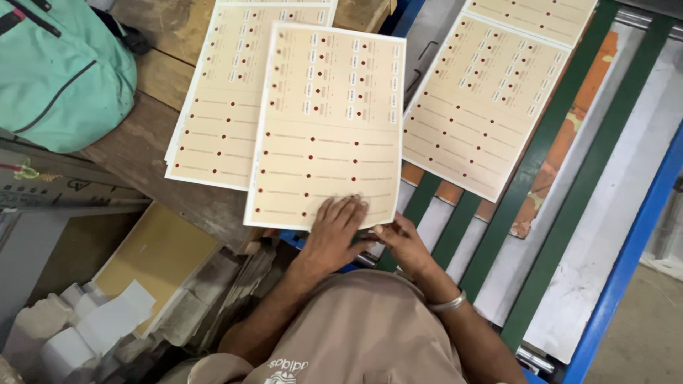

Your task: The person repeatedly picks up sheets of paper from a wooden table and places them onto a moving conveyor belt. The sheets are fed into a blue and green machine, likely for processing or cutting. The person maintains a steady rhythm, handling the papers one at a time throughout the clip.

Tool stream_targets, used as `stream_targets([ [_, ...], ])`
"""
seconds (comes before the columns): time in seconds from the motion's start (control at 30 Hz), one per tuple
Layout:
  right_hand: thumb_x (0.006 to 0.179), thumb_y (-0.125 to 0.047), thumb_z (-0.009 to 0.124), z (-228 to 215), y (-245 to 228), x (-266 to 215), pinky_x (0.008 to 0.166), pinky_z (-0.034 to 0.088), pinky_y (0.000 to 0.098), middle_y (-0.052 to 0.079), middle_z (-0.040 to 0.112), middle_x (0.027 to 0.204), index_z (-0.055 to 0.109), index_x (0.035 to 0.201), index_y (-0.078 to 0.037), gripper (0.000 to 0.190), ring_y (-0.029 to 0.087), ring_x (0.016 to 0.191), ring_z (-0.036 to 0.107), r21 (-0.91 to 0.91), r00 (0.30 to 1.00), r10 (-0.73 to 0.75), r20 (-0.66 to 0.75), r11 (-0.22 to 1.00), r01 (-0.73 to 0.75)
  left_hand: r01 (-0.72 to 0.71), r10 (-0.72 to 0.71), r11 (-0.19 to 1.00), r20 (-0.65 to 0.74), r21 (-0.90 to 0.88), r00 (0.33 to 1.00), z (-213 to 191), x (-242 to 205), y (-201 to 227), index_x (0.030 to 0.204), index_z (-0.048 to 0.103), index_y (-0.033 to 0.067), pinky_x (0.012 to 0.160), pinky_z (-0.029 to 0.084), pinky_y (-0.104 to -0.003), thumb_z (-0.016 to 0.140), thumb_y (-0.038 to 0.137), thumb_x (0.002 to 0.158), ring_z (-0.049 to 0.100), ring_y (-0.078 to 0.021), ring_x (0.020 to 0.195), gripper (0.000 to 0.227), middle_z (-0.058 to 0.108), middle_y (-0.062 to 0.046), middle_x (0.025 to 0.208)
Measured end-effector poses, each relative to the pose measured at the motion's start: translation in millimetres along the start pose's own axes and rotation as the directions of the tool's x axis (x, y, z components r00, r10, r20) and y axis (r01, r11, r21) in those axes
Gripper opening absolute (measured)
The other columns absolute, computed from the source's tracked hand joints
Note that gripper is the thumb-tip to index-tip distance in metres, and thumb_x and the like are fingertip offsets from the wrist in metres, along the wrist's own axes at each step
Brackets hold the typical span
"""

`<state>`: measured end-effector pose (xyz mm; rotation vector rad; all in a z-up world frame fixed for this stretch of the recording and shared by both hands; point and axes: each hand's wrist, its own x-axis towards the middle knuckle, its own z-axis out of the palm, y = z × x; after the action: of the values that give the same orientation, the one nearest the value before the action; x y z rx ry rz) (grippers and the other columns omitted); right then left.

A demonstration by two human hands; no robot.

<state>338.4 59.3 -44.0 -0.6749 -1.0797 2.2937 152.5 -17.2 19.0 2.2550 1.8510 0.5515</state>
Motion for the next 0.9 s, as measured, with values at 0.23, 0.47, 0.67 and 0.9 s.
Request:
stream_targets([
  [0.23, 0.099, -0.024, 0.066, -22, 30, -6, 0.088, 0.056, 0.0392, 0.017, 0.069, 0.119, 0.060, 0.132, 0.007, 0.047, 0.024, 0.104, 0.066, -0.135, 0.891, -0.029, -0.454, 0.990, -0.037, -0.109, 0.109, 0.994, 0.079, 0.002, 0.991, 17, 3, 10, 0.148, 0.045, -0.0019, 0.120, 0.025, -0.058, 0.076, 0.041, 0.085, 0.037, -0.0394, 0.144, 0.082, 0.045, -0.023, 0.154],
  [0.47, 0.100, -0.005, 0.067, -109, 24, -56, 0.082, 0.060, 0.0326, 0.012, 0.069, 0.116, 0.062, 0.128, 0.006, 0.030, 0.021, 0.100, 0.070, -0.023, 0.552, -0.277, -0.787, 0.906, 0.423, 0.105, -0.110, 0.981, 0.023, 0.160, 0.994, -8, -17, -51, 0.141, 0.054, 0.0075, 0.121, 0.021, -0.059, 0.073, 0.040, 0.087, 0.035, -0.0368, 0.147, 0.066, 0.046, -0.019, 0.154],
  [0.67, 0.098, -0.002, 0.062, -135, 51, -76, 0.081, 0.066, 0.0420, 0.013, 0.068, 0.118, 0.059, 0.129, 0.003, 0.032, 0.026, 0.100, 0.072, -0.087, 0.332, -0.304, -0.893, 0.840, 0.536, 0.144, -0.100, 0.935, -0.146, 0.325, 0.984, -47, -44, -139, 0.137, 0.058, -0.0015, 0.115, 0.035, -0.055, 0.074, 0.030, 0.086, 0.049, -0.0384, 0.137, 0.062, 0.057, -0.024, 0.142],
  [0.9, 0.098, -0.002, 0.065, -127, 141, -82, 0.085, 0.066, 0.0433, 0.015, 0.068, 0.119, 0.057, 0.127, 0.005, 0.031, 0.027, 0.103, 0.073, -0.096, 0.115, -0.169, -0.979, 0.877, 0.472, 0.069, -0.045, 0.989, -0.172, 0.133, 0.984, -57, -50, -183, 0.128, 0.065, 0.0008, 0.107, 0.046, -0.050, 0.073, 0.014, 0.090, 0.061, -0.0359, 0.121, 0.041, 0.067, -0.018, 0.127],
])
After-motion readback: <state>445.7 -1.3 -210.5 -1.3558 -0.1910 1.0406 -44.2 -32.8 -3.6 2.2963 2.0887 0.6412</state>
